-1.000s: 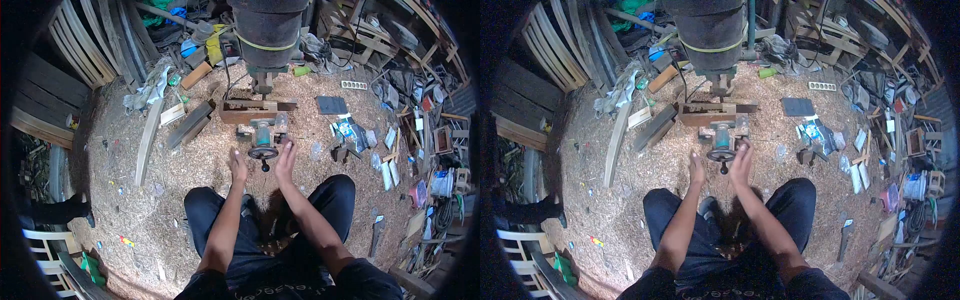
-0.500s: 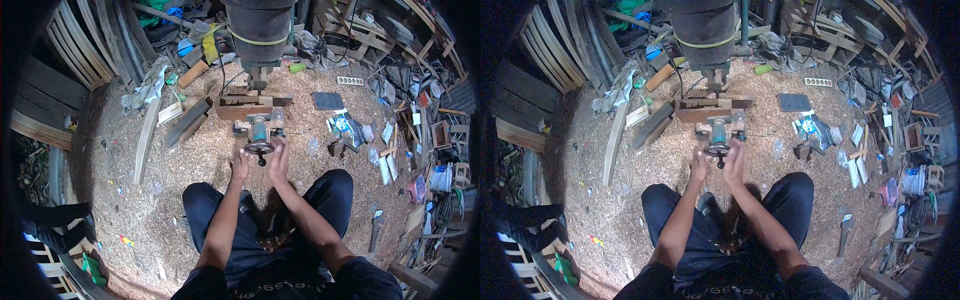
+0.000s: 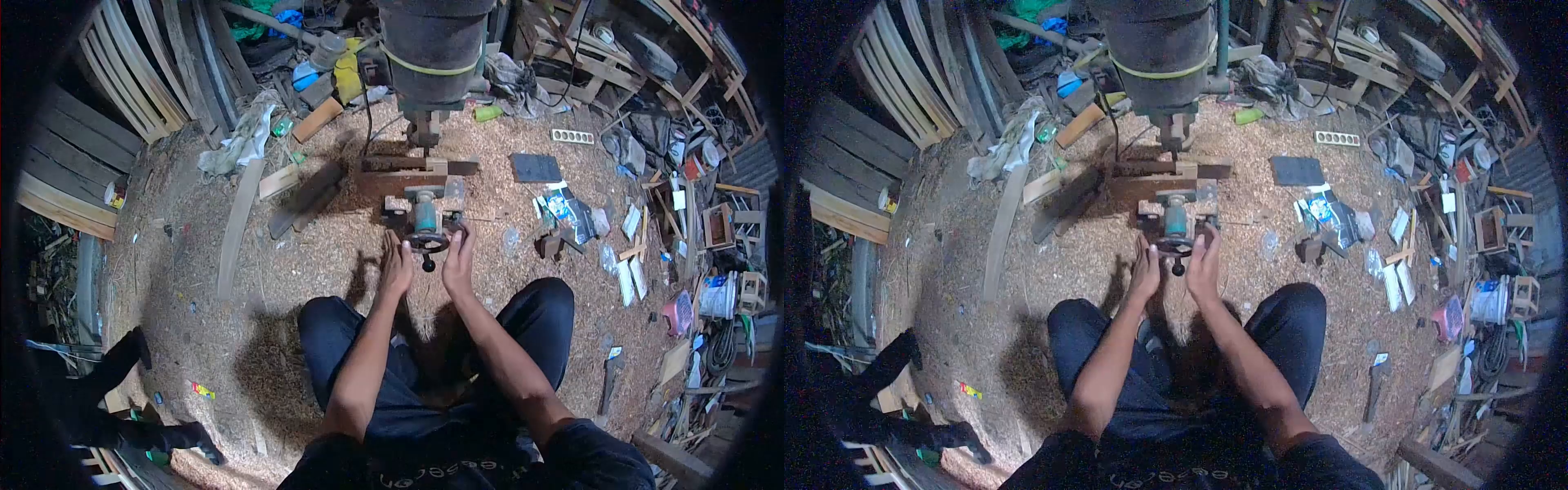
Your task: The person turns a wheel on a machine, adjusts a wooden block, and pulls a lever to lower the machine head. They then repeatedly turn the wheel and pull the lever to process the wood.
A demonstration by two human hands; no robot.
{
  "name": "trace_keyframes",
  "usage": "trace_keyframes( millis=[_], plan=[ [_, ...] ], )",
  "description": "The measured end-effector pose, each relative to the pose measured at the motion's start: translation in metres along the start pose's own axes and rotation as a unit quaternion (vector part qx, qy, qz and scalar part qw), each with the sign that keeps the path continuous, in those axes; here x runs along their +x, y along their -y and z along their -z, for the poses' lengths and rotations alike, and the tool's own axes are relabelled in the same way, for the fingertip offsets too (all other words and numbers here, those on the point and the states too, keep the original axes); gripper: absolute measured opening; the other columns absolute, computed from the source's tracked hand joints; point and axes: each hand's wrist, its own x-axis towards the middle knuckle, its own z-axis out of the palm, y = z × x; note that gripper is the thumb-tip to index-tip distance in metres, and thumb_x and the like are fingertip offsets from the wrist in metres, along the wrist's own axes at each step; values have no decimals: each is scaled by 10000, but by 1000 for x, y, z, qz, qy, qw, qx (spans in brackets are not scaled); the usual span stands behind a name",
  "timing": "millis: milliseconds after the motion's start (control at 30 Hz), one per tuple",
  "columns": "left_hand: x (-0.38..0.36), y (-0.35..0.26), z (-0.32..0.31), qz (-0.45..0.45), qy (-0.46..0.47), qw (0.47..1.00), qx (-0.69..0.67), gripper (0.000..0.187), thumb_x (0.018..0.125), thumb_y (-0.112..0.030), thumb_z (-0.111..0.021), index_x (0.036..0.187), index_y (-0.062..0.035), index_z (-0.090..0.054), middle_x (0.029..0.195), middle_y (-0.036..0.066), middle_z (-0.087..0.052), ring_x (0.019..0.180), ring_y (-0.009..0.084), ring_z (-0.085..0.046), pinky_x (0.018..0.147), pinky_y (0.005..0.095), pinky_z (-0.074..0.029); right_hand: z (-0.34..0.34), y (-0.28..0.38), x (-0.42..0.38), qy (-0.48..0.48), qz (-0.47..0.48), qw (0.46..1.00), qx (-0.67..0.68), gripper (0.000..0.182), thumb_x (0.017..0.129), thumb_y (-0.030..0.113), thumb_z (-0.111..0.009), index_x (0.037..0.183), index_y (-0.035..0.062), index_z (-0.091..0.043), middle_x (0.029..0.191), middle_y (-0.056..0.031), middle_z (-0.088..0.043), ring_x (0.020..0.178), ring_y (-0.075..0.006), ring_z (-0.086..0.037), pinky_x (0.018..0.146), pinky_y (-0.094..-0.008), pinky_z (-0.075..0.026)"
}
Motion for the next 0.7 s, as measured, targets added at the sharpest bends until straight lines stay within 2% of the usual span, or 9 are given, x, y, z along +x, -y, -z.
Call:
trace_keyframes(
  millis=[100, 300, 367, 400, 433, 500, 533, 633, 700],
  plan=[
    [10, -45, 17, -125, 11, 992, -9, 664, 1057, -432, -233, 1579, -58, -63, 1644, 177, -72, 1524, 318, -48, 1212, 500, -30, 4, -36, 16, 13, 7, 999, -37, 672, 1064, 476, -258, 1471, -55, -320, 1506, -263, -362, 1407, -373, -349, 1171, -411, -244],
    [15, -15, 8, -22, -1, 1000, -11, 695, 1049, -483, -203, 1582, -78, -18, 1650, 159, -40, 1525, 313, -32, 1209, 517, -21, 2, 42, 8, 22, 6, 997, 67, 695, 1064, 507, -222, 1487, -36, -323, 1507, -247, -368, 1371, -355, -399, 1158, -414, -263],
    [25, -36, 20, -4, -2, 1000, 18, 710, 1048, -492, -210, 1581, -80, 14, 1651, 157, -39, 1527, 303, -27, 1207, 525, -11, -6, -6, 22, -6, -65, 998, 18, 602, 1075, 452, -217, 1348, -14, -482, 1314, -215, -540, 1209, -315, -522, 1085, -392, -345],
    [27, -47, 14, -84, -97, 992, -21, 648, 1048, -451, -305, 1552, -52, -219, 1593, 214, -234, 1484, 378, -196, 1189, 528, -161, -4, -39, 23, 29, -89, 995, -24, 590, 1076, 444, -222, 1311, -15, -510, 1256, -206, -569, 1180, -297, -535, 1076, -372, -354],
    [31, -56, 16, -85, -65, 994, -30, 584, 1043, -419, -343, 1490, -44, -314, 1542, 222, -305, 1434, 397, -268, 1152, 523, -224, -4, -66, 24, 63, -116, 989, -66, 583, 1078, 437, -228, 1274, -15, -538, 1197, -196, -598, 1152, -279, -547, 1067, -352, -362],
    [45, -66, 19, -83, -5, 995, -50, 474, 1032, -355, -418, 1366, -29, -505, 1442, 239, -448, 1334, 433, -412, 1079, 514, -349, -18, -83, 28, 18, -126, 987, 102, 590, 1071, 449, -276, 1181, -31, -602, 1112, -163, -632, 1095, -247, -569, 1012, -334, -394],
    [52, -65, 8, -68, -59, 994, -65, 334, 995, -293, -494, 1149, -25, -619, 1233, 214, -589, 1135, 431, -544, 956, 487, -440, -25, -84, 32, -2, -159, 972, 173, 593, 1067, 463, -290, 1163, -28, -609, 1110, -153, -634, 1068, -241, -576, 992, -338, -407],
    [65, -56, -14, 28, -200, 978, 43, 328, 1016, -276, -474, 1152, -14, -617, 1112, 221, -637, 1051, 380, -609, 960, 420, -455, -21, -76, 44, -8, -269, 913, 306, 545, 1048, 467, -364, 1097, -9, -624, 1062, -120, -645, 972, -213, -588, 918, -347, -442],
    [73, -43, -24, 52, -214, 973, -73, 307, 995, -253, -511, 1170, -17, -600, 1158, 169, -620, 1076, 304, -594, 966, 375, -449, -22, -64, 56, -26, -285, 913, 292, 488, 1031, 445, -423, 1066, 1, -622, 1013, -100, -651, 914, -199, -592, 863, -351, -458]
  ],
)
